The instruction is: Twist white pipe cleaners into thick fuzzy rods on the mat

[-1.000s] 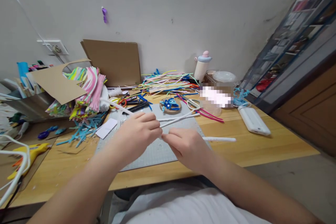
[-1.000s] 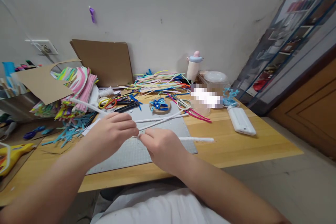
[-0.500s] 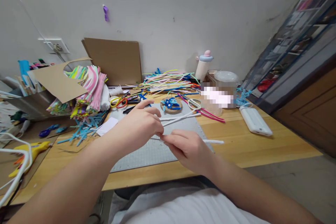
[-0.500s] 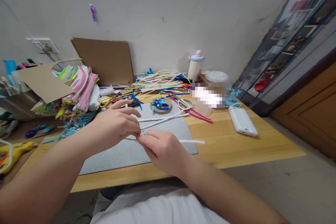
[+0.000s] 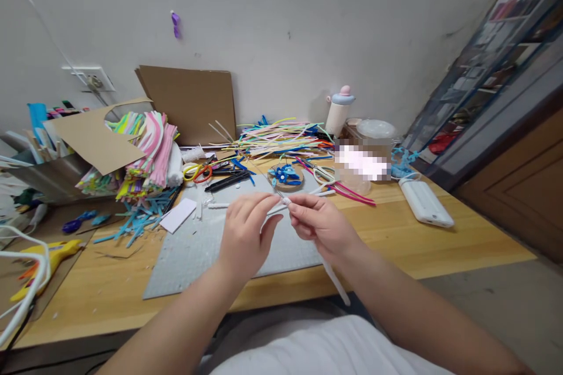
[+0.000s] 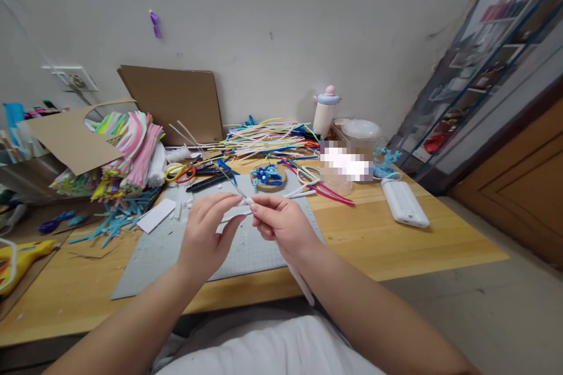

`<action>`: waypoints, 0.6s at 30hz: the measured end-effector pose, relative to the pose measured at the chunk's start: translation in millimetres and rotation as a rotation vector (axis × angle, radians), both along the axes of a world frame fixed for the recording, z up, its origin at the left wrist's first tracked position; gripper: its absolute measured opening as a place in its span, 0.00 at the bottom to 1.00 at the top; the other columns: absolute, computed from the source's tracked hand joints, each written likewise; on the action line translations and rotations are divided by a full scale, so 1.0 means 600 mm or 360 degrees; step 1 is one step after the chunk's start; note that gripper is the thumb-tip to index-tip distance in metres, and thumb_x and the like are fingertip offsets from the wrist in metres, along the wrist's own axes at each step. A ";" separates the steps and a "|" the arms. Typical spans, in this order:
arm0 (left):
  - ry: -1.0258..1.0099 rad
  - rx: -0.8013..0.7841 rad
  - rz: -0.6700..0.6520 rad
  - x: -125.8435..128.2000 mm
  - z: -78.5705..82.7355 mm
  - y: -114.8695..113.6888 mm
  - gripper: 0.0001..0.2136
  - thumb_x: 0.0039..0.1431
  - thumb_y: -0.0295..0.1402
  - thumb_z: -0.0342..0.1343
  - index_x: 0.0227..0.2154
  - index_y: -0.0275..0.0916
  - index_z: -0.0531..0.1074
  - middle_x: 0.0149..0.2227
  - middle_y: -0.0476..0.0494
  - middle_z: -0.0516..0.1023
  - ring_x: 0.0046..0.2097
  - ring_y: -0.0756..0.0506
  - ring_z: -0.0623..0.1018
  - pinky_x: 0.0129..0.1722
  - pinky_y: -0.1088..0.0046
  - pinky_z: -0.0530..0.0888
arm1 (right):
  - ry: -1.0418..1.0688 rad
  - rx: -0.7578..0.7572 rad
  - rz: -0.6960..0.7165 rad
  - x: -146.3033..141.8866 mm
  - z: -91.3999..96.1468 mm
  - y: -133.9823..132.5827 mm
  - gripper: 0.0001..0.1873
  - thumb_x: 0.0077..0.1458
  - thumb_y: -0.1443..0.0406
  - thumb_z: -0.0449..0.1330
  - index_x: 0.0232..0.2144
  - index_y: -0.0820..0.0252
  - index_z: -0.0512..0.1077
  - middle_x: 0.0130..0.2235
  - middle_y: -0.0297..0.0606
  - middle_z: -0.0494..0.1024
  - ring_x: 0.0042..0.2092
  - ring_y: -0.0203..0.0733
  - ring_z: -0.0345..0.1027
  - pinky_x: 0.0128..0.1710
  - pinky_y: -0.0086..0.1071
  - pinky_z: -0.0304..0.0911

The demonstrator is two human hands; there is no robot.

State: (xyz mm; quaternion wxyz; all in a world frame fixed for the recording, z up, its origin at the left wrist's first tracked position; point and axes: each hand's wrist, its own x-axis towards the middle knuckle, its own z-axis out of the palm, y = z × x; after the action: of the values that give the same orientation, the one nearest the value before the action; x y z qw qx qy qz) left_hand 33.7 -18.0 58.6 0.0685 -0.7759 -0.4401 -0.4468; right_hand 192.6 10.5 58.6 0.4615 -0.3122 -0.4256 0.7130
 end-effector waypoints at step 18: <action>0.0206 -0.0141 0.0121 -0.002 0.010 -0.013 0.06 0.58 0.26 0.47 0.31 0.38 0.69 0.32 0.44 0.72 0.36 0.47 0.71 0.35 0.72 0.69 | -0.1148 0.1374 -0.0551 -0.011 -0.017 -0.026 0.06 0.54 0.68 0.55 0.32 0.60 0.73 0.31 0.38 0.76 0.33 0.38 0.67 0.33 0.30 0.60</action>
State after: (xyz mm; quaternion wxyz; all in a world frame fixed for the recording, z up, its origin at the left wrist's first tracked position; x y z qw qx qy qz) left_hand 32.4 -26.0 64.5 0.0792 -0.7882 -0.4832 -0.3727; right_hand 186.2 -5.0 48.6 0.4826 -0.3838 -0.7504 0.2380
